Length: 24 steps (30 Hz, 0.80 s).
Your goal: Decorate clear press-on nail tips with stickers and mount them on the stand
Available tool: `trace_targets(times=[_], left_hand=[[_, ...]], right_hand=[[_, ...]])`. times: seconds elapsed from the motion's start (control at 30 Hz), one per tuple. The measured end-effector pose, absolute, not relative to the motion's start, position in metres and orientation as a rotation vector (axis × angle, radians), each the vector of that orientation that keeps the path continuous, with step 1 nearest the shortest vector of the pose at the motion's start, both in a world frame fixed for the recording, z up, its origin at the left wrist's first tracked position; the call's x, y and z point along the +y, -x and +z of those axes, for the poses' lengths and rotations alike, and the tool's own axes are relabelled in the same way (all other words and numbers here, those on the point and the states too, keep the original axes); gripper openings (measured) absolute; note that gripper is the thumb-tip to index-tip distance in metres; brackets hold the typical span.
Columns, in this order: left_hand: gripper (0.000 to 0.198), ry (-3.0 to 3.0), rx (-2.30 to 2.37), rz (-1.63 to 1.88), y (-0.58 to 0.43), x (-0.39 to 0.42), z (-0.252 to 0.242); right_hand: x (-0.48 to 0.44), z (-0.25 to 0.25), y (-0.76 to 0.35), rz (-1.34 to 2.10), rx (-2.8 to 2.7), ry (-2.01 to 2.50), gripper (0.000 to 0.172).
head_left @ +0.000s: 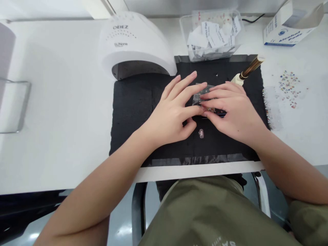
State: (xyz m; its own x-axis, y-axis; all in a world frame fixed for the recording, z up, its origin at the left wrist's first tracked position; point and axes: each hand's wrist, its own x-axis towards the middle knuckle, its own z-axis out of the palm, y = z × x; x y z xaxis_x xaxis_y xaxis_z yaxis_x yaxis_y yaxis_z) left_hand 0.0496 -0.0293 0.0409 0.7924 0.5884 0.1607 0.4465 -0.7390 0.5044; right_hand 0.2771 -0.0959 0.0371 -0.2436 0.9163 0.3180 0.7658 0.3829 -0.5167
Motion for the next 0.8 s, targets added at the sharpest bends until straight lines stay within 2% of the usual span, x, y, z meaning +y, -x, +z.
trace_targets(times=[0.57, 0.8], left_hand=[[0.024, -2.639, 0.742, 0.458, -0.05, -0.031, 0.036], [0.027, -2.742, 0.617, 0.675, -0.045, -0.025, 0.017]], right_hand=[[-0.095, 0.035, -0.282, 0.37, -2.038, 1.433, 0.014], [-0.1, 0.048, -0.285, 0.366, -2.076, 1.41, 0.016]])
